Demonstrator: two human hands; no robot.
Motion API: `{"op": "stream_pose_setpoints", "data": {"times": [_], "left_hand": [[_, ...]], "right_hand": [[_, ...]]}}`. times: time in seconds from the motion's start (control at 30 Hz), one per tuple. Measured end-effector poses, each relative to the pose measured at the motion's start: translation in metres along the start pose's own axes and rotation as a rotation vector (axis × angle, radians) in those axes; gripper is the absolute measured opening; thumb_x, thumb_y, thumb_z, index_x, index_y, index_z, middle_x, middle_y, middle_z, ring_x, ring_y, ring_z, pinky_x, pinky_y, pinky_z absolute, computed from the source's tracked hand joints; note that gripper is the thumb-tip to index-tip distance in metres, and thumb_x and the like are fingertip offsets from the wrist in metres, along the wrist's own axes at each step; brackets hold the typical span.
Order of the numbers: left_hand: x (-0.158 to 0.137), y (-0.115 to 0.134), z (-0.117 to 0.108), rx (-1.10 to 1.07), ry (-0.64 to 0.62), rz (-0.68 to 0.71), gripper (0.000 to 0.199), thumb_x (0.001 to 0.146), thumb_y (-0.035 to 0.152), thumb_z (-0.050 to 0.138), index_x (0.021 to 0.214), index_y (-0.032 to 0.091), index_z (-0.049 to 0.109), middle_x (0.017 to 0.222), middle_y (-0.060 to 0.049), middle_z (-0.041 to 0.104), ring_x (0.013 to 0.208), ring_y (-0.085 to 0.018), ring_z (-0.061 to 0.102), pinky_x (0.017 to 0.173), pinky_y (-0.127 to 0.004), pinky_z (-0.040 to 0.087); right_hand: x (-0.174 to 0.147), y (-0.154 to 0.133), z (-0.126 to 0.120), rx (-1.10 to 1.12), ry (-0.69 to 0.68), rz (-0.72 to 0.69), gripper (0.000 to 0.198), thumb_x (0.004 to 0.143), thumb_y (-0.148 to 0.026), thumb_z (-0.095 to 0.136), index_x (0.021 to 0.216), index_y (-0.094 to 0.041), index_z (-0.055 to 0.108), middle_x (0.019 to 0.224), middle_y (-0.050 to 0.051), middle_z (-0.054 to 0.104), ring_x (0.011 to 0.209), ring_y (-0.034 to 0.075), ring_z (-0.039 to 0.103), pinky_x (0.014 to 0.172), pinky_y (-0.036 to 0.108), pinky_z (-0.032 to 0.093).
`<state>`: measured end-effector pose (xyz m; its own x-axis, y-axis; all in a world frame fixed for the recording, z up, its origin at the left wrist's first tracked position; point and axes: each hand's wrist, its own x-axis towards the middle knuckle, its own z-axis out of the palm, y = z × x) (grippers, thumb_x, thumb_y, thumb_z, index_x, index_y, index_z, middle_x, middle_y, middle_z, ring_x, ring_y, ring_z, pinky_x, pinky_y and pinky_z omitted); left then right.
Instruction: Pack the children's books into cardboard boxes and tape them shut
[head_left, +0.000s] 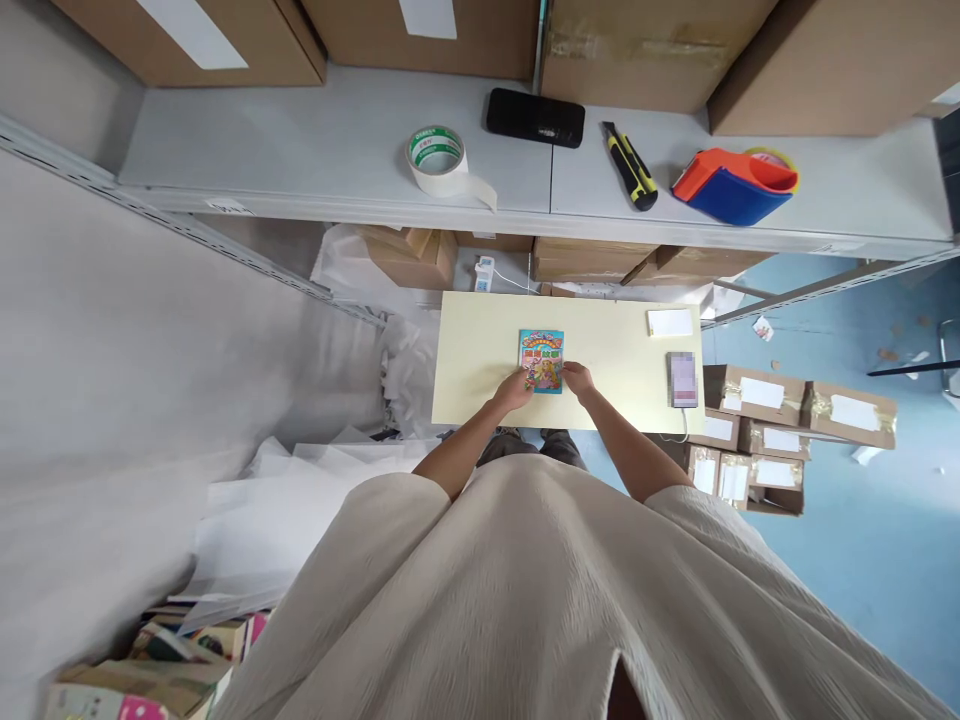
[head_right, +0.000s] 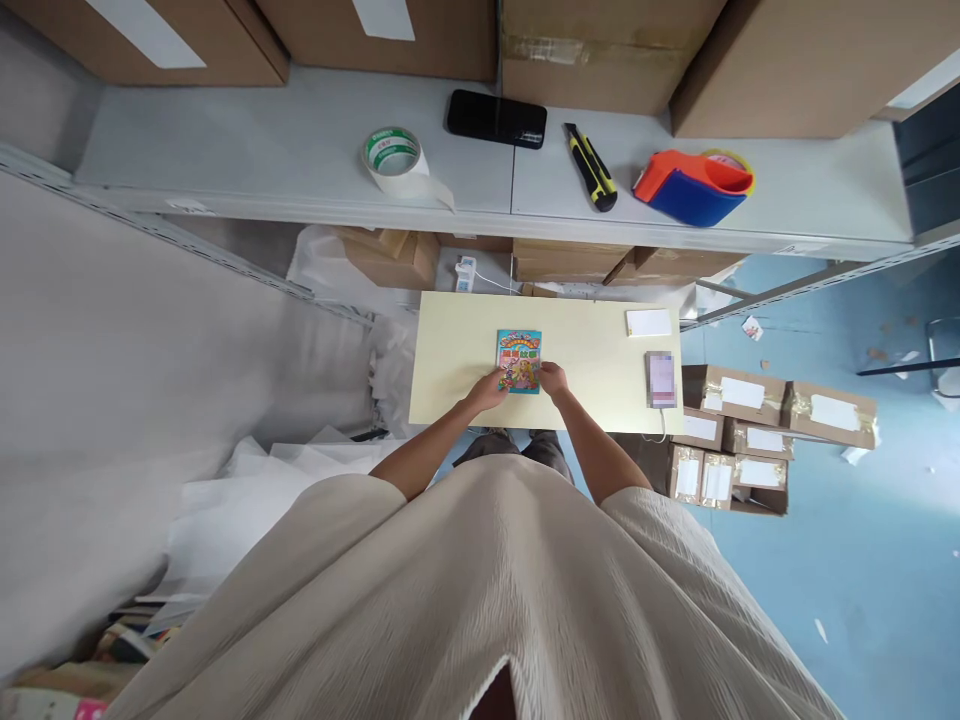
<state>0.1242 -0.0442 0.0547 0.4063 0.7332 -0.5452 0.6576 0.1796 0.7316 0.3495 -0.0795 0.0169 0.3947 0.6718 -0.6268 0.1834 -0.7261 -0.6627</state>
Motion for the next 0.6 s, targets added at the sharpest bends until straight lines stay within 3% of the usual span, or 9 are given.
{"op": "stream_pose_setpoints", "data": {"times": [0.1,0.23,0.33,0.47,0.6], "left_hand": [[0.001,0.0,0.0,0.034,-0.017,0.008,0.043,0.09,0.014,0.08,0.132,0.02,0.076,0.15,-0.021,0.075,0.145,-0.041,0.07,0.127,-0.048,0.051],[0.003,-0.005,0.0,0.029,-0.005,0.018,0.047,0.088,0.015,0.083,0.134,0.025,0.078,0.147,-0.015,0.078,0.146,-0.039,0.07,0.126,-0.047,0.053],[0.007,-0.007,0.0,-0.045,-0.007,0.031,0.049,0.085,0.017,0.086,0.133,0.027,0.08,0.145,-0.011,0.08,0.145,-0.038,0.071,0.125,-0.048,0.055],[0.016,0.0,0.0,-0.156,-0.025,0.007,0.053,0.079,0.018,0.092,0.131,0.02,0.082,0.141,-0.017,0.082,0.134,-0.043,0.077,0.118,-0.055,0.06],[0.023,0.015,-0.002,-0.255,0.038,0.11,0.039,0.086,0.018,0.086,0.125,0.022,0.083,0.137,-0.015,0.084,0.132,-0.037,0.078,0.12,-0.053,0.06]], "right_hand": [[-0.001,-0.006,0.001,0.006,-0.045,0.01,0.025,0.076,-0.042,0.078,0.09,-0.022,0.082,0.09,0.007,0.083,0.091,0.028,0.078,0.078,0.038,0.063],[-0.003,-0.012,0.002,-0.009,-0.032,0.026,0.018,0.077,-0.041,0.077,0.082,-0.023,0.076,0.087,0.006,0.081,0.085,0.025,0.075,0.074,0.035,0.059],[-0.007,-0.018,0.0,-0.101,0.044,0.021,0.019,0.081,-0.042,0.077,0.082,-0.023,0.073,0.088,0.007,0.081,0.086,0.026,0.074,0.072,0.033,0.057],[-0.013,-0.033,-0.01,-0.173,0.11,0.009,0.023,0.091,-0.046,0.072,0.089,-0.023,0.074,0.097,0.01,0.083,0.091,0.026,0.076,0.075,0.034,0.057],[-0.021,-0.054,-0.016,-0.204,0.124,-0.092,0.025,0.094,-0.049,0.072,0.089,-0.024,0.071,0.103,0.012,0.084,0.094,0.027,0.076,0.078,0.033,0.056]]}}
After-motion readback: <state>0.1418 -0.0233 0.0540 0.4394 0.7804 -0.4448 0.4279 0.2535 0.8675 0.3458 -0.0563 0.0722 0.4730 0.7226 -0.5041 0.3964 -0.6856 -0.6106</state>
